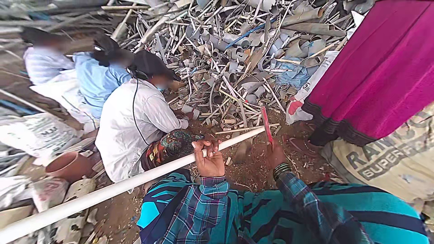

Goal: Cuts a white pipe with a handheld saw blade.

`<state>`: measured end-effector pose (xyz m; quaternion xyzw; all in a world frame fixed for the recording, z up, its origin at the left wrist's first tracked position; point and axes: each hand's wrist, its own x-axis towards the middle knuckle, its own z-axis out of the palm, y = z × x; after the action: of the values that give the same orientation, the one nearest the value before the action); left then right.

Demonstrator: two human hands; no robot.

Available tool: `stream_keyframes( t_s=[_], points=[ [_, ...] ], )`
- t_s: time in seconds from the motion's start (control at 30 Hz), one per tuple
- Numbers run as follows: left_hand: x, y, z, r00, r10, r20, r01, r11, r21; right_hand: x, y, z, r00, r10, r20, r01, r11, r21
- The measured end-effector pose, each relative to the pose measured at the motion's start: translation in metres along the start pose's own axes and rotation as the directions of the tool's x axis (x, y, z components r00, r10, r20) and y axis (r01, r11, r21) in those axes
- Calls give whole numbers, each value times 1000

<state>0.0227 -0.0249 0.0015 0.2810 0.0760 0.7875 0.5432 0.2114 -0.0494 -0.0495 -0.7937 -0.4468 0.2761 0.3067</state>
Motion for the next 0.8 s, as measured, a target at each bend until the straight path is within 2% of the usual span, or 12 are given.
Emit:
stream_keyframes(
  t_s=[0.07,0.17,0.23,0.27,0.33,0.43,0.47,0.53,0.6,0.67,0.73,0.8],
  points=[
    [0,-1,-1,999,12,42,-11,1000,-14,1,1,-1,1000,-10,26,10,1000,12],
    [0,-6,-2,997,34,70,-33,999,-20,-45,-23,17,946,-325,22,324,946,22],
    [2,-4,-1,995,57,86,-55,998,-22,-58,-26,27,904,-425,-38,426,904,32],
    [3,-2,-1,993,66,100,-63,997,-35,-53,-22,26,914,-400,-67,403,914,49],
    [6,3,-2,988,86,132,-79,995,-57,-22,-4,14,981,-192,-28,194,971,140],
    [9,6,-6,977,115,182,-100,991,-91,7,15,3,1000,17,-17,-12,959,284],
    [10,5,-7,972,127,197,-109,989,-99,-1,8,5,1000,9,-6,-7,950,313],
    [11,3,-9,968,143,204,-124,987,-101,-26,-7,16,993,-108,42,88,936,340],
    [13,3,-7,967,149,207,-132,987,-94,-41,-13,24,971,-221,95,180,930,319],
    [13,5,-6,958,149,247,-126,987,-104,-39,-11,21,960,-270,77,240,930,278],
    [10,5,-6,955,153,253,-131,986,-101,-29,-5,17,980,-198,37,175,927,332],
    [9,7,-5,946,154,284,-126,985,-116,-13,0,11,1000,-6,1,5,863,505]
  ],
)
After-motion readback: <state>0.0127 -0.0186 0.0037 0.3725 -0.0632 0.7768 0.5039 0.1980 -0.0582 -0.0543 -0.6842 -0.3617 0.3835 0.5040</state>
